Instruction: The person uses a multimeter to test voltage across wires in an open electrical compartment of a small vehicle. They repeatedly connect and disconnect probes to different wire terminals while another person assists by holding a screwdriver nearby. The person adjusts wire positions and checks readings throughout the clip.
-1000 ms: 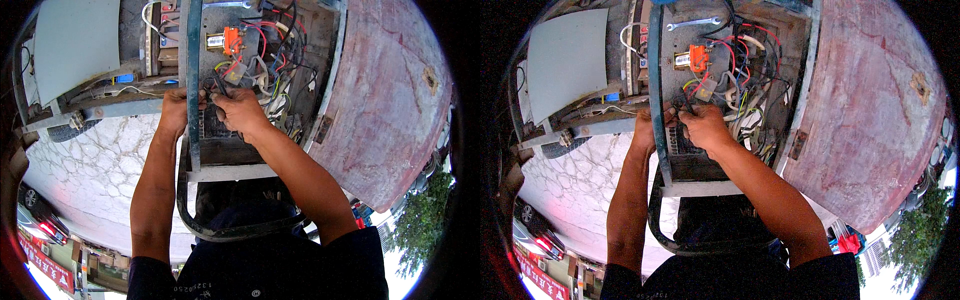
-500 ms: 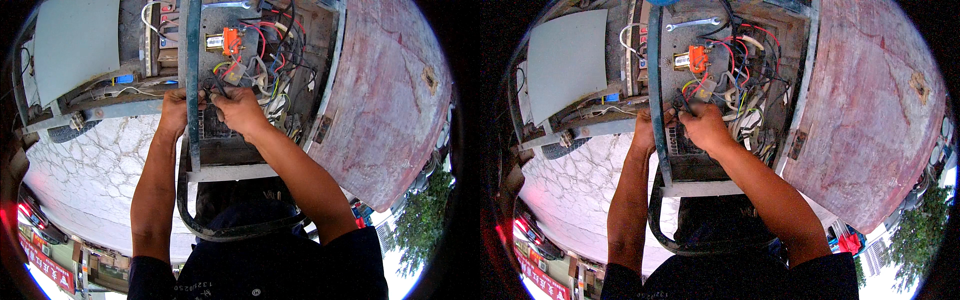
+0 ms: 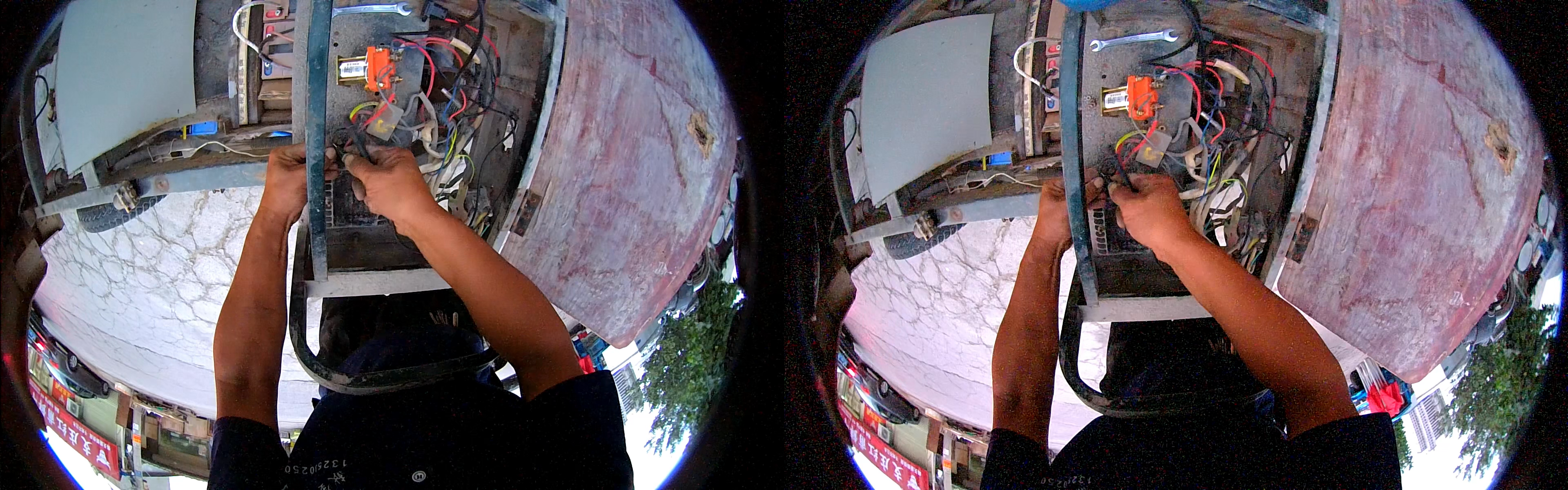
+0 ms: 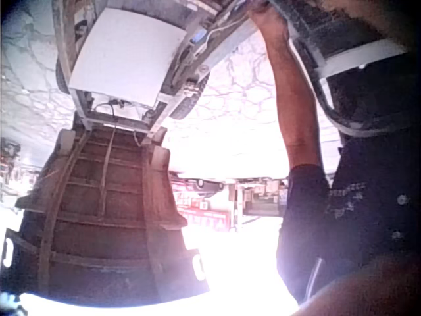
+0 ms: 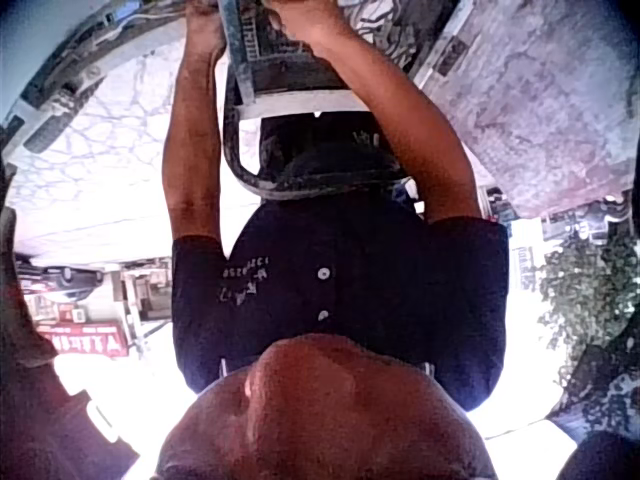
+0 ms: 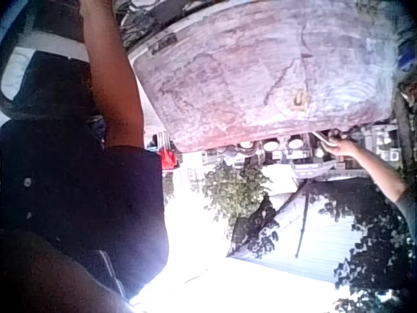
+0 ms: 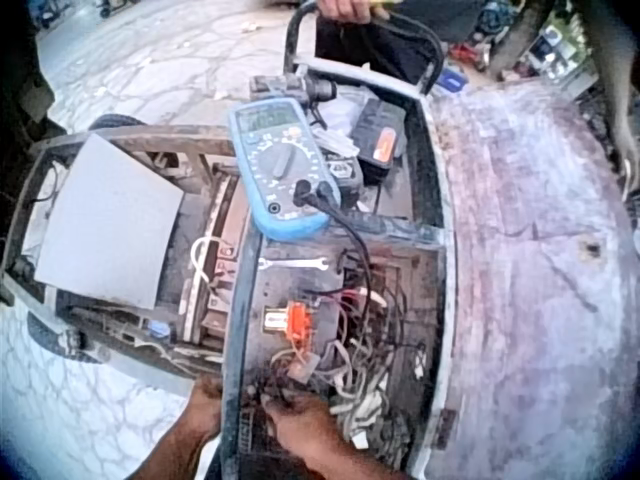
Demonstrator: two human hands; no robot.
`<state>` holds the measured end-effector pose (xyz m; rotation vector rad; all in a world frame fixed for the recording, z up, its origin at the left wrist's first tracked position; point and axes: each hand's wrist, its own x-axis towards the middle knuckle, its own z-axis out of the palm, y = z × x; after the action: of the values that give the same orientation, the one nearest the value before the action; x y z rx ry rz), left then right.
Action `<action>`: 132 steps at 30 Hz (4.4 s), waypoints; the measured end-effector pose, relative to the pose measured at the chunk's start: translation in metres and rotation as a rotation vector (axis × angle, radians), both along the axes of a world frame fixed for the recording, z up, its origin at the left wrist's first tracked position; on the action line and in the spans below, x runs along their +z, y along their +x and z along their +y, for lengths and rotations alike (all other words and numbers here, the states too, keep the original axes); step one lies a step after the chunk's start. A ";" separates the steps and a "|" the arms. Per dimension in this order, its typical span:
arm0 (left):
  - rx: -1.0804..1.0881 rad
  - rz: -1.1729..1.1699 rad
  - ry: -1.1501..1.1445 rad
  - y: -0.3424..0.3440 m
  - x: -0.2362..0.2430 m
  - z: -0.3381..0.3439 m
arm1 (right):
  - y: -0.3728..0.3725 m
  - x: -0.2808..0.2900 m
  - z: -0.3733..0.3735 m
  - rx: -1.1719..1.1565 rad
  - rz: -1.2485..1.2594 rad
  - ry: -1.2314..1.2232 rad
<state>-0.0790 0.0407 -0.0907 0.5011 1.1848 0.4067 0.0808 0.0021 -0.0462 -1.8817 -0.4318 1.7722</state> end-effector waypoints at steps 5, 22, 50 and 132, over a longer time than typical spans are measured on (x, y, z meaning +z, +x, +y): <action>-0.015 -0.039 0.051 -0.007 -0.009 -0.003 | -0.002 0.011 0.004 0.763 -0.674 0.423; -0.003 -0.013 0.021 -0.004 -0.011 -0.004 | -0.003 0.000 0.002 0.175 -0.200 0.109; -0.041 -0.005 0.004 0.004 0.007 0.003 | 0.011 0.018 0.003 0.614 -0.522 0.339; -0.298 1.016 0.848 0.067 0.077 0.052 | 0.090 0.045 0.088 0.364 -0.697 0.679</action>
<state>-0.0121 0.0931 -0.0136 1.7411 1.8401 0.3881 0.1703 0.0901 -0.0015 -1.8984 -1.4910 0.8816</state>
